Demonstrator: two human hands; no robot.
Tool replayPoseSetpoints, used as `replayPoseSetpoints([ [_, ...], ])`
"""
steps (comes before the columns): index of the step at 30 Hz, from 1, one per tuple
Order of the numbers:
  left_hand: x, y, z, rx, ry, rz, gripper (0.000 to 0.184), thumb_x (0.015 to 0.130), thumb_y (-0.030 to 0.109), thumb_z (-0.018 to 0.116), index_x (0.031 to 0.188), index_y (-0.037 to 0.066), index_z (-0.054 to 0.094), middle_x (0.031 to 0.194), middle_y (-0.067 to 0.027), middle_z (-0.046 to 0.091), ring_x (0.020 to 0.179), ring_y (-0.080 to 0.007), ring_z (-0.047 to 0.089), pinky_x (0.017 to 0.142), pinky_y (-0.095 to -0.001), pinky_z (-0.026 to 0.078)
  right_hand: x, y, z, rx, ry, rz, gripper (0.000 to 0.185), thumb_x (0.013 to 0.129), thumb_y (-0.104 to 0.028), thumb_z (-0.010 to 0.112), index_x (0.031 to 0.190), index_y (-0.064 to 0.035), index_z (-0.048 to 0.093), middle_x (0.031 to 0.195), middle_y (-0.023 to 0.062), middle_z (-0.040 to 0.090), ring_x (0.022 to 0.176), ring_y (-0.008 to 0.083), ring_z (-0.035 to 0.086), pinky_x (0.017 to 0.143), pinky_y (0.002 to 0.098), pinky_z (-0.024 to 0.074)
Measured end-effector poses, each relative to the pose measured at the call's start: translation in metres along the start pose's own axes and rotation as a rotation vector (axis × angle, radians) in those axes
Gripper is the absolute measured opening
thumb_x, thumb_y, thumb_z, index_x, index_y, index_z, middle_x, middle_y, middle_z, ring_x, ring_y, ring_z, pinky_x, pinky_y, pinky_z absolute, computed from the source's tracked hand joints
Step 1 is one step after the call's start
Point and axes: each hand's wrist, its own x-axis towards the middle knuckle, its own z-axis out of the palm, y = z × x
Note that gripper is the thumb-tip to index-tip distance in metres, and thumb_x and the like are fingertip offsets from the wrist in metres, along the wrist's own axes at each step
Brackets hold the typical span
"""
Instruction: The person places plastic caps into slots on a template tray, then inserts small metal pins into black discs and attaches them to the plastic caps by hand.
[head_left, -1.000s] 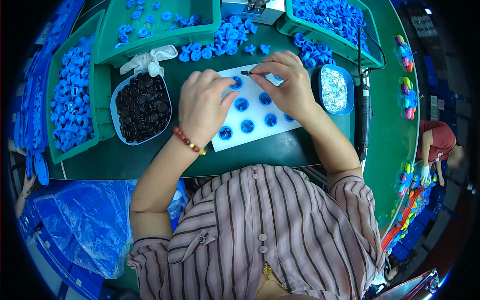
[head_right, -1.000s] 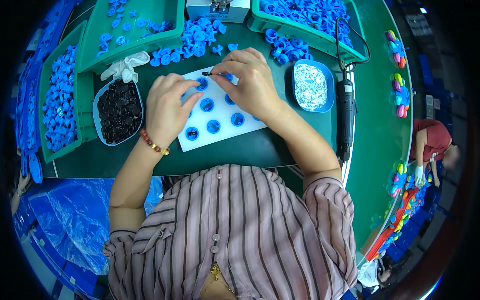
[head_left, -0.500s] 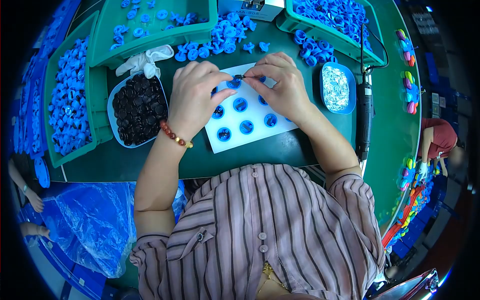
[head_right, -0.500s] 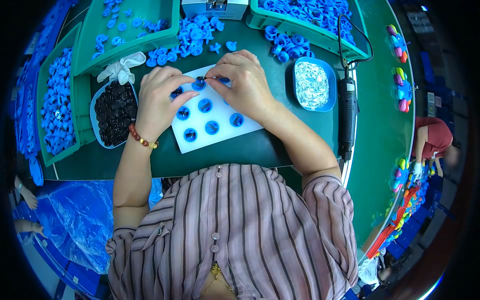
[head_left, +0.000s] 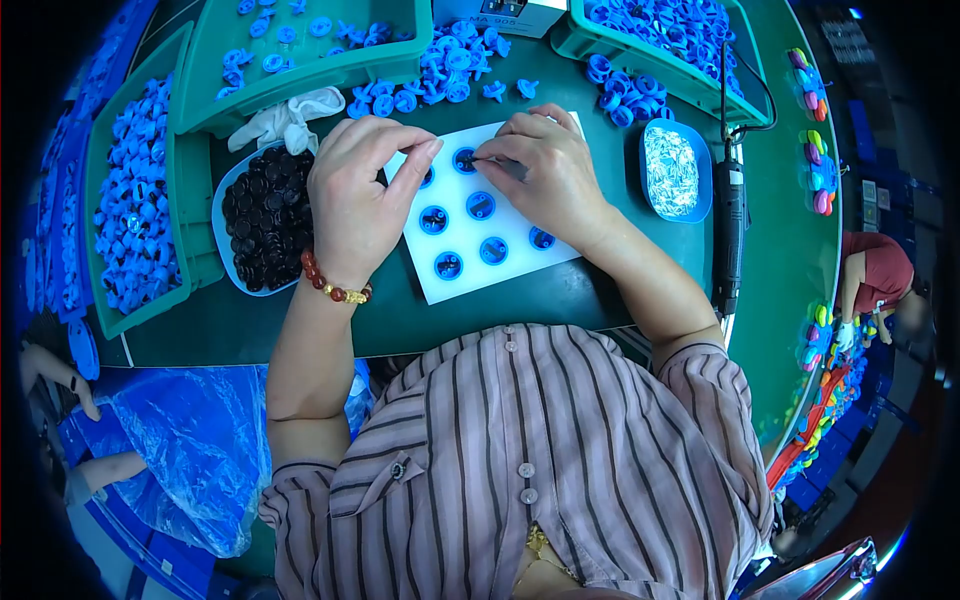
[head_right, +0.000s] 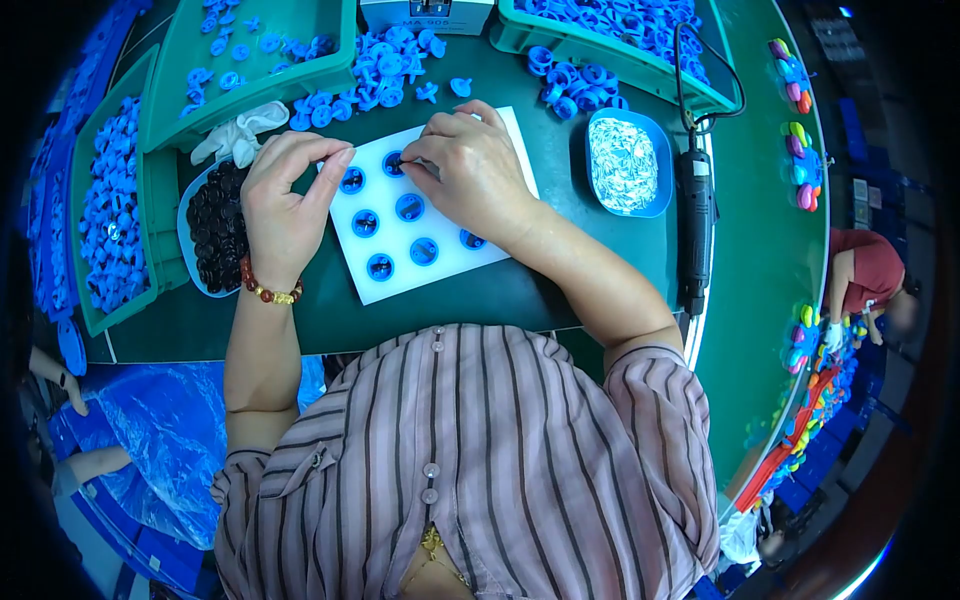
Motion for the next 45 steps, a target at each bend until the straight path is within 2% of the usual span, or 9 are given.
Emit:
replayPoseSetpoints([
  [6,0.002,-0.002,-0.021,-0.049,0.085,-0.128,0.008,0.083,0.004,0.073,0.089,-0.002,0.07,0.085,-0.0084,0.068,0.079,-0.0171,0.063,0.073,-0.0277,0.048,-0.001,0.016,-0.03,0.044,0.109,0.004,0.011,0.071,-0.008,0.077,0.081,-0.0074,0.071,0.079,0.0044,0.065,0.08,0.0265,0.062,0.079,0.0393,0.0466],
  [9,-0.006,-0.012,-0.046,0.026,0.111,-0.358,0.009,0.087,0.006,0.07,0.09,-0.003,0.068,0.084,-0.0065,0.065,0.075,-0.0141,0.06,0.07,-0.0253,0.047,-0.013,0.032,-0.074,0.077,0.167,0.262,0.009,0.076,-0.001,0.074,0.084,-0.0023,0.07,0.08,0.0109,0.065,0.075,0.0271,0.066,0.066,0.0331,0.0506],
  [11,-0.017,-0.025,-0.065,0.256,0.031,-0.426,0.009,0.087,0.007,0.069,0.092,0.0,0.069,0.083,-0.007,0.064,0.072,-0.0163,0.059,0.07,-0.0275,0.047,-0.035,0.06,-0.1,-0.201,0.16,0.348,0.008,0.08,-0.001,0.07,0.088,-0.0016,0.069,0.081,0.0115,0.065,0.076,0.0274,0.066,0.067,0.034,0.0506],
  [13,-0.032,-0.041,-0.071,0.334,-0.018,-0.38,0.012,0.085,0.009,0.069,0.096,0.004,0.069,0.083,-0.0076,0.063,0.073,-0.0191,0.059,0.069,-0.031,0.048,-0.063,0.089,-0.111,-0.453,0.041,0.431,0.009,0.084,-0.007,0.067,0.091,-0.0028,0.069,0.086,0.0114,0.066,0.078,0.0289,0.066,0.069,0.0367,0.0509],
  [15,-0.04,-0.046,-0.068,0.438,-0.135,-0.33,0.022,0.081,0.012,0.072,0.102,0.005,0.069,0.088,-0.0091,0.065,0.084,-0.0256,0.06,0.076,-0.0376,0.048,-0.08,0.099,-0.106,-0.422,-0.069,0.577,0.016,0.084,-0.014,0.069,0.096,-0.0047,0.069,0.087,0.0108,0.068,0.078,0.0285,0.066,0.07,0.0378,0.0511],
  [18,-0.042,-0.047,-0.058,0.508,-0.129,-0.325,0.022,0.08,0.018,0.074,0.098,0.008,0.07,0.093,-0.0098,0.065,0.092,-0.0317,0.058,0.08,-0.0441,0.046,-0.078,0.096,-0.091,-0.379,-0.046,0.567,0.016,0.083,-0.015,0.069,0.095,-0.0047,0.069,0.086,0.0109,0.068,0.078,0.0281,0.067,0.07,0.0371,0.0512],
  [35,-0.034,-0.047,-0.05,0.781,-0.059,-0.208,0.01,0.082,0.02,0.07,0.086,0.011,0.071,0.092,-0.0061,0.066,0.092,-0.029,0.059,0.083,-0.0419,0.045,-0.084,0.097,-0.096,-0.415,-0.028,0.57,0.013,0.083,-0.016,0.068,0.086,-0.0029,0.069,0.083,0.0129,0.069,0.076,0.0294,0.067,0.07,0.0377,0.0522],
  [41,-0.037,-0.051,-0.055,0.679,-0.104,-0.234,0.008,0.081,0.016,0.072,0.083,0.008,0.072,0.093,-0.0057,0.066,0.093,-0.0284,0.059,0.081,-0.0401,0.046,-0.087,0.094,-0.104,-0.335,0.014,0.563,0.012,0.079,-0.011,0.07,0.084,-0.0012,0.069,0.082,0.013,0.069,0.075,0.0288,0.068,0.071,0.0367,0.0525],
  [45,-0.035,-0.042,-0.056,0.63,0.118,-0.12,0.012,0.079,0.016,0.075,0.089,0.009,0.076,0.094,-0.0067,0.066,0.09,-0.0266,0.059,0.081,-0.0378,0.047,-0.086,0.087,-0.106,-0.324,0.062,0.547,0.01,0.081,-0.011,0.069,0.085,-0.0018,0.067,0.082,0.012,0.068,0.076,0.0277,0.067,0.071,0.0369,0.052],
])
